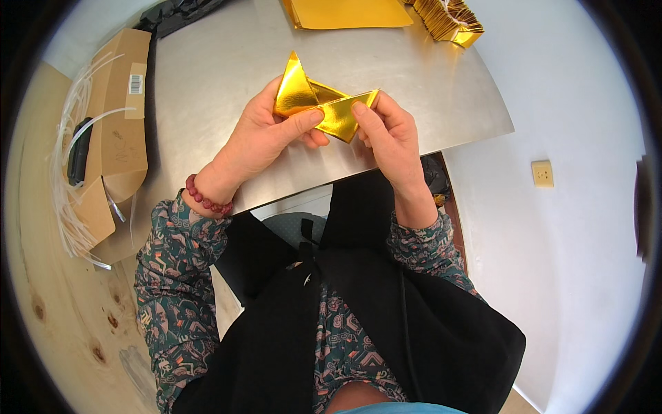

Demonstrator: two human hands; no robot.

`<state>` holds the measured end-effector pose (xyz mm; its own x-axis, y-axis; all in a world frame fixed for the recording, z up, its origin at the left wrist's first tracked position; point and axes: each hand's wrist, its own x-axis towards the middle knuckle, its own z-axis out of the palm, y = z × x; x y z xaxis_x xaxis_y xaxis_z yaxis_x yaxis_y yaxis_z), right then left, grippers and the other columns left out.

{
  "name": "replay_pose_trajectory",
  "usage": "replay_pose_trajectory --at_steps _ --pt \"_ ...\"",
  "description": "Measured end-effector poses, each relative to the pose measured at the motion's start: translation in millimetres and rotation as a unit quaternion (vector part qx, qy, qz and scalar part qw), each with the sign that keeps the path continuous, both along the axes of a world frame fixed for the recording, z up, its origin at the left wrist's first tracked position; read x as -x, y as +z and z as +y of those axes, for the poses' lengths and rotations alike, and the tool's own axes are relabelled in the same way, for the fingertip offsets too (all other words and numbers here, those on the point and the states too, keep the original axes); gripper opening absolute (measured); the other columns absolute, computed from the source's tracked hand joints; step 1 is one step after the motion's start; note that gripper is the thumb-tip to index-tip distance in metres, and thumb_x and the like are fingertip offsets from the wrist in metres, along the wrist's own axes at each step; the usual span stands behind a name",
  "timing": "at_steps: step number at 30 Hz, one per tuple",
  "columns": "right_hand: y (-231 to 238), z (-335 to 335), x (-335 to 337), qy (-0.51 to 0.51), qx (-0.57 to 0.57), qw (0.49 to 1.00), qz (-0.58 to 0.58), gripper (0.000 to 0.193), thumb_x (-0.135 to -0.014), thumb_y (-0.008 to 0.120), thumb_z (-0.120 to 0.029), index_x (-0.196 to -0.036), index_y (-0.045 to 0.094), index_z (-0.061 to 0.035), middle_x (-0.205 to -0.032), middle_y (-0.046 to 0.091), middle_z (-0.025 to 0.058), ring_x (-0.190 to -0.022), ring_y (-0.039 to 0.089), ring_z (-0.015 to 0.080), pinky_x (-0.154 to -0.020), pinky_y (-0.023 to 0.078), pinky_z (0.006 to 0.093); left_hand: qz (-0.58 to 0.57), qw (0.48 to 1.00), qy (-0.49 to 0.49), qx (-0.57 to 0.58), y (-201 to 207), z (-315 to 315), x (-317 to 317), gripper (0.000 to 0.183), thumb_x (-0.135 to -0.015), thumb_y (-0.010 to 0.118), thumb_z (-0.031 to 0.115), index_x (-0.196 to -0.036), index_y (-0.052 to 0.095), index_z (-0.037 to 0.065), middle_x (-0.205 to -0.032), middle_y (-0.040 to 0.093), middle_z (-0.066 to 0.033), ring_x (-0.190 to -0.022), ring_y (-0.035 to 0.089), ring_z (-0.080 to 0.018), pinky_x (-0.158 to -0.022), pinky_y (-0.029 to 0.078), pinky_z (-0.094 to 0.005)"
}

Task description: The person handles a stack of gold-colored paper, then folds a single sheet into a small origami shape on a metal table. The finished folded piece is placed on the table.

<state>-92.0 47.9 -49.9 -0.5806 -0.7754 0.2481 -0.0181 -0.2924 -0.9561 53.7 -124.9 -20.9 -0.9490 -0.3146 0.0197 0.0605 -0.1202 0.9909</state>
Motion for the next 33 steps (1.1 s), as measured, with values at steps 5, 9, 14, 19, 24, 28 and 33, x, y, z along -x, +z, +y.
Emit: replay_pose_trajectory --at_steps 5,9,14,19,24,28,33 --pt "-0.1 0.2 -1.0 -0.022 -0.008 1.000 -0.008 0.022 -0.110 0.065 -0.018 -0.092 0.064 -0.0053 -0.075 0.054 -0.0089 -0.070 0.043 -0.0007 -0.061 0.035 0.0202 0.006 1.000 -0.009 -0.013 0.8 1.8 0.9 0.052 -0.105 0.073 0.014 -0.149 0.048 0.002 -0.120 0.071 -0.0101 -0.091 0.078 -0.0159 -0.079 0.064 -0.0265" --pt "-0.7 -1.2 1.5 -0.025 0.008 1.000 -0.013 0.022 -0.110 0.065 -0.018 -0.092 0.064 -0.0058 -0.074 0.054 -0.0086 -0.068 0.043 -0.0006 -0.060 0.034 0.0203 -0.004 1.000 -0.010 -0.003 0.3 0.5 -0.4 0.052 -0.105 0.073 0.014 -0.149 0.048 0.002 -0.120 0.072 -0.0093 -0.091 0.078 -0.0155 -0.078 0.064 -0.0264" --pt "-3.6 -0.8 0.1 -0.049 0.013 0.998 -0.023 0.022 -0.112 0.059 -0.018 -0.094 0.065 -0.0062 -0.071 0.051 -0.0078 -0.065 0.040 0.0008 -0.058 0.031 0.0207 -0.016 1.000 -0.014 0.000 0.8 1.3 -0.9 0.052 -0.105 0.073 0.014 -0.150 0.048 0.002 -0.120 0.072 -0.0092 -0.092 0.078 -0.0150 -0.079 0.064 -0.0261" --pt "-4.6 0.1 4.1 -0.035 0.053 0.995 -0.080 0.026 -0.112 0.061 -0.021 -0.090 0.064 -0.0077 -0.069 0.050 -0.0084 -0.063 0.040 -0.0001 -0.055 0.031 0.0212 -0.019 0.999 -0.028 0.006 3.3 3.7 -1.0 0.052 -0.106 0.072 0.015 -0.150 0.047 0.002 -0.121 0.072 -0.0094 -0.092 0.078 -0.0146 -0.080 0.064 -0.0258" --pt "-4.9 -0.9 3.8 -0.048 0.021 0.998 -0.036 0.028 -0.114 0.056 -0.019 -0.088 0.061 -0.0077 -0.068 0.048 -0.0075 -0.062 0.038 0.0015 -0.055 0.029 0.0222 -0.020 0.999 -0.042 0.015 5.7 0.2 -3.7 0.052 -0.106 0.072 0.016 -0.149 0.047 0.001 -0.121 0.072 -0.0102 -0.091 0.077 -0.0132 -0.082 0.064 -0.0266" --pt "-2.6 -2.4 3.0 -0.043 0.042 0.996 -0.068 0.027 -0.115 0.054 -0.018 -0.092 0.062 -0.0068 -0.070 0.049 -0.0063 -0.063 0.039 0.0026 -0.057 0.031 0.0216 -0.022 0.999 -0.033 0.025 3.8 0.8 -3.0 0.050 -0.107 0.070 0.017 -0.149 0.047 0.001 -0.122 0.072 -0.0096 -0.093 0.077 -0.0146 -0.081 0.064 -0.0266" --pt "0.6 -2.0 -0.3 -0.051 0.016 0.998 -0.029 0.026 -0.114 0.057 -0.022 -0.094 0.064 -0.0072 -0.072 0.052 -0.0071 -0.065 0.041 0.0018 -0.059 0.033 0.0199 -0.006 1.000 -0.003 0.010 1.8 -0.1 -0.5 0.049 -0.107 0.070 0.017 -0.149 0.049 0.002 -0.122 0.072 -0.0090 -0.092 0.077 -0.0138 -0.081 0.063 -0.0266"
